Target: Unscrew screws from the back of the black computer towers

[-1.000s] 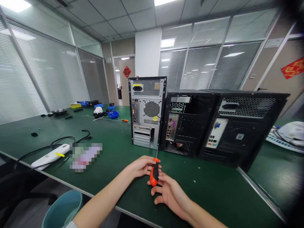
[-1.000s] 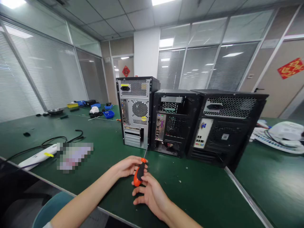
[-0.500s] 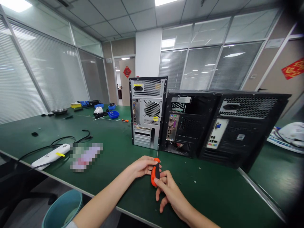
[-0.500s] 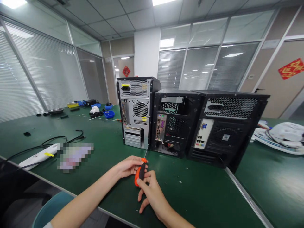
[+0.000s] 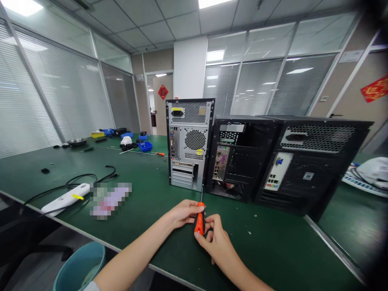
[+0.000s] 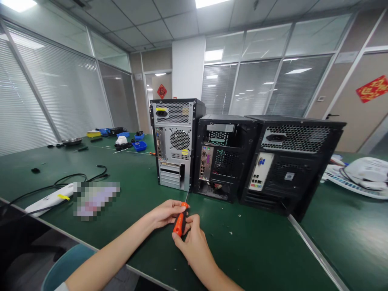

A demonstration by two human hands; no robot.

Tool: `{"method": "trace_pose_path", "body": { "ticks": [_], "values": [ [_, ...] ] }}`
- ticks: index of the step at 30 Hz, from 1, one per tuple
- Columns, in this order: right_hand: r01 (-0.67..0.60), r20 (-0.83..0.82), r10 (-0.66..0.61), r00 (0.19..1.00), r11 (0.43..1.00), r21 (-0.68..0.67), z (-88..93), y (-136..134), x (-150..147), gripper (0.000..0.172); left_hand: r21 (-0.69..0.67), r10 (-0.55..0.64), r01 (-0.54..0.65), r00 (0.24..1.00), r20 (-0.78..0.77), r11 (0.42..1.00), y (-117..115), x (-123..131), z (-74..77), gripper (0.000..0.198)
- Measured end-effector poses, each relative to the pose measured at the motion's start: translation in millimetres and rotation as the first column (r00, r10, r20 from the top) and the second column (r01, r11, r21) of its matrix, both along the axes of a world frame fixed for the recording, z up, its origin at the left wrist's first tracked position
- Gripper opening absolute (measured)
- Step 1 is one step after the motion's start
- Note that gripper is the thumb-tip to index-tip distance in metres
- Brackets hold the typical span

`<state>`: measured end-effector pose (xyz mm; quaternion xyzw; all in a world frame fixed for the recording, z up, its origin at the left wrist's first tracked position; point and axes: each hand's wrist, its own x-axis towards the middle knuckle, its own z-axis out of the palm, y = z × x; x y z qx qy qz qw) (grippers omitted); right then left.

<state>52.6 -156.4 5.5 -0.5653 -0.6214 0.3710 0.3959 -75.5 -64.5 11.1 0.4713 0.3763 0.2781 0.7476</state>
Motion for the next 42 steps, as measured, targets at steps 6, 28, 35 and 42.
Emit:
{"method": "trace_pose_path", "body": {
  "ticks": [6,28,35,42],
  "values": [
    [0.03,0.047,-0.033,0.998,0.998,0.047,-4.0,2,1,0.036,0.03,0.029,-0.029,1.0,-0.003,0.999,-1,2,-0.2,0.048],
    [0.046,0.018,-0.047,0.999,0.997,0.064,-11.6,7,3,0.044,0.125,0.13,-0.12,0.989,-0.074,0.985,-8,11,1.7,0.05],
    [0.046,-0.014,-0.046,0.999,0.998,0.032,-17.8,9,4,0.042,0.197,0.182,-0.162,0.979,-0.092,0.967,-10,15,4.8,0.056],
    [0.036,-0.054,-0.036,0.998,0.999,-0.006,-12.9,7,1,0.04,0.249,0.2,-0.168,0.974,-0.106,0.954,-9,16,2.0,0.055]
  ]
}}
